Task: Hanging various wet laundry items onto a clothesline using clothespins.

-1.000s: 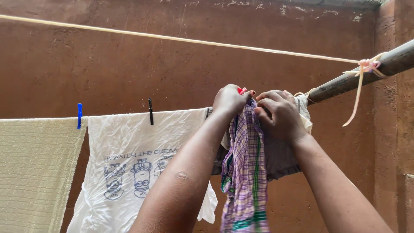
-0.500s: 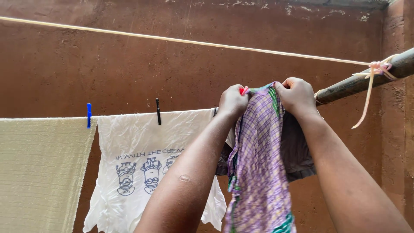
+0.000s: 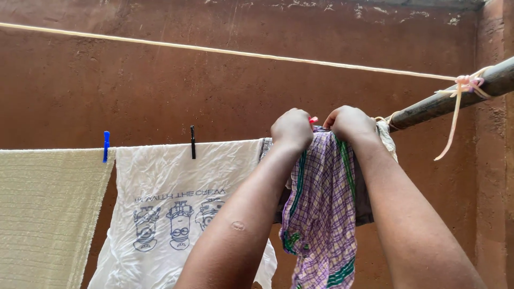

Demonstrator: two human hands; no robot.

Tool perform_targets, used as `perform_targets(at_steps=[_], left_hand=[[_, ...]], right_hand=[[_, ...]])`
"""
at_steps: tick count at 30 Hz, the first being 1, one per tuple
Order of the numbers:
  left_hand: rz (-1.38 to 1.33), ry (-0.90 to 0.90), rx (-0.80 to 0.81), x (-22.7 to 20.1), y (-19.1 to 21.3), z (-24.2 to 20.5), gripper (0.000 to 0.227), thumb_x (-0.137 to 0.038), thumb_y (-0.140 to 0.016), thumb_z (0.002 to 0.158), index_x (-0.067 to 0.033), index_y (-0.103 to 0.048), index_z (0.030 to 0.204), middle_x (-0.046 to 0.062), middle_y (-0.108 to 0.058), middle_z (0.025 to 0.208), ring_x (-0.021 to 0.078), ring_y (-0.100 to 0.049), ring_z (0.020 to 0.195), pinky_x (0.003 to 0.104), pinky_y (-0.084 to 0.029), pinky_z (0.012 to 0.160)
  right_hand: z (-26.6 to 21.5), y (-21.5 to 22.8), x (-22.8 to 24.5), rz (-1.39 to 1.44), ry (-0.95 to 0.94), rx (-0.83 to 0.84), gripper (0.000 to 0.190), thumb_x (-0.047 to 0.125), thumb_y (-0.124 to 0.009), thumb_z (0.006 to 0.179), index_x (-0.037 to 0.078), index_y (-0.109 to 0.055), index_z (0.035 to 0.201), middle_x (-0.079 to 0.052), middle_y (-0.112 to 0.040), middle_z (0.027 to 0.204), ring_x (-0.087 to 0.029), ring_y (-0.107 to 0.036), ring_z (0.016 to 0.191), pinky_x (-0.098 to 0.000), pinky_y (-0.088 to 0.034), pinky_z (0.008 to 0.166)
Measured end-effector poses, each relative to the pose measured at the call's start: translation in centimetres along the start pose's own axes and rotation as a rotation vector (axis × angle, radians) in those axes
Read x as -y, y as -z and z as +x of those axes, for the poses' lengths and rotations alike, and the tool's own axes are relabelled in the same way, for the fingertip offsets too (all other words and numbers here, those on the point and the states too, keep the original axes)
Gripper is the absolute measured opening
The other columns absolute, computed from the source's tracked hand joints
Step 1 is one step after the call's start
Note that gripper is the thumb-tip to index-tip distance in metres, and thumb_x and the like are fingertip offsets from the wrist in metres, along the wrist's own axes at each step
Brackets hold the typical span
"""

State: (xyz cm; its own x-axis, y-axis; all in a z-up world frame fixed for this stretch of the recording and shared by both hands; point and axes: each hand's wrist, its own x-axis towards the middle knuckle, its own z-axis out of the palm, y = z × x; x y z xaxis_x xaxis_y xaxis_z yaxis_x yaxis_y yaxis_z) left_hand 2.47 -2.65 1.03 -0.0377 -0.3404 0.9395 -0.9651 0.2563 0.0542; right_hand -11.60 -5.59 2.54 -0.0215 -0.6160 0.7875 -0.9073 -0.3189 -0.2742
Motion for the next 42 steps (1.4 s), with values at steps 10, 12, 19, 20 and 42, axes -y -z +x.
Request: perform_targets(at_steps=[10,12,19,20,42], left_hand=[[0.153,0.159,0.335,-0.3,1.9,0.6,0.046,-0.06,-0.066,0.091,-0.0193,-0.079,0.11,0.009,-0.076,0.111,0.0252,-0.072,0.107,0.04,-0.058,0.088],[0.137,0.005,0.355,0.3,2.7,0.0,0.059,-0.069,-0.075,0.078,-0.0176,-0.079,0.108,0.007,-0.076,0.11,0.0222,-0.072,0.107,0.039,-0.056,0.09],[0.138,0.069,0.344,0.4,1.9,0.4,0.055,-0.063,-0.081,0.074,-0.0203,-0.077,0.109,0.006,-0.076,0.109,0.0218,-0.072,0.105,0.039,-0.057,0.09],[0.147,0.054,0.355,0.4,1.9,0.4,0.056,-0.062,-0.082,0.074,-0.0193,-0.077,0.109,0.007,-0.076,0.109,0.0225,-0.072,0.106,0.039,-0.057,0.09],[0.079,0.066,0.337,0.7,2.5,-0.3,0.052,-0.058,-0.084,0.073,-0.0183,-0.078,0.105,0.007,-0.076,0.11,0.0229,-0.071,0.107,0.04,-0.056,0.089]], right_hand=[[1.6,-1.6,-2.2,-0.035,0.121,0.066,0.03,0.026,-0.054,0.1,0.035,-0.076,0.119,0.003,-0.075,0.12,-0.018,-0.065,0.116,-0.0447,-0.041,0.108],[3.1,-3.2,-3.8,0.621,0.252,-0.026,0.024,0.02,-0.053,0.103,0.016,-0.072,0.117,-0.006,-0.079,0.108,-0.014,-0.074,0.104,-0.0343,-0.055,0.094],[-3.2,-1.5,-2.0,0.692,0.86,-0.226,0.023,0.009,-0.078,0.085,0.004,-0.074,0.107,-0.009,-0.077,0.102,-0.017,-0.074,0.096,-0.0316,-0.059,0.086],[-3.6,-1.5,-1.5,0.632,0.849,-0.3,0.02,0.008,-0.078,0.085,0.002,-0.074,0.104,-0.01,-0.076,0.099,-0.019,-0.073,0.092,-0.0325,-0.058,0.084],[-1.5,2.2,-2.6,0.316,0.225,-0.377,0.036,0.032,-0.062,0.102,0.0,-0.073,0.091,-0.017,-0.072,0.079,-0.03,-0.072,0.076,-0.0461,-0.056,0.076]])
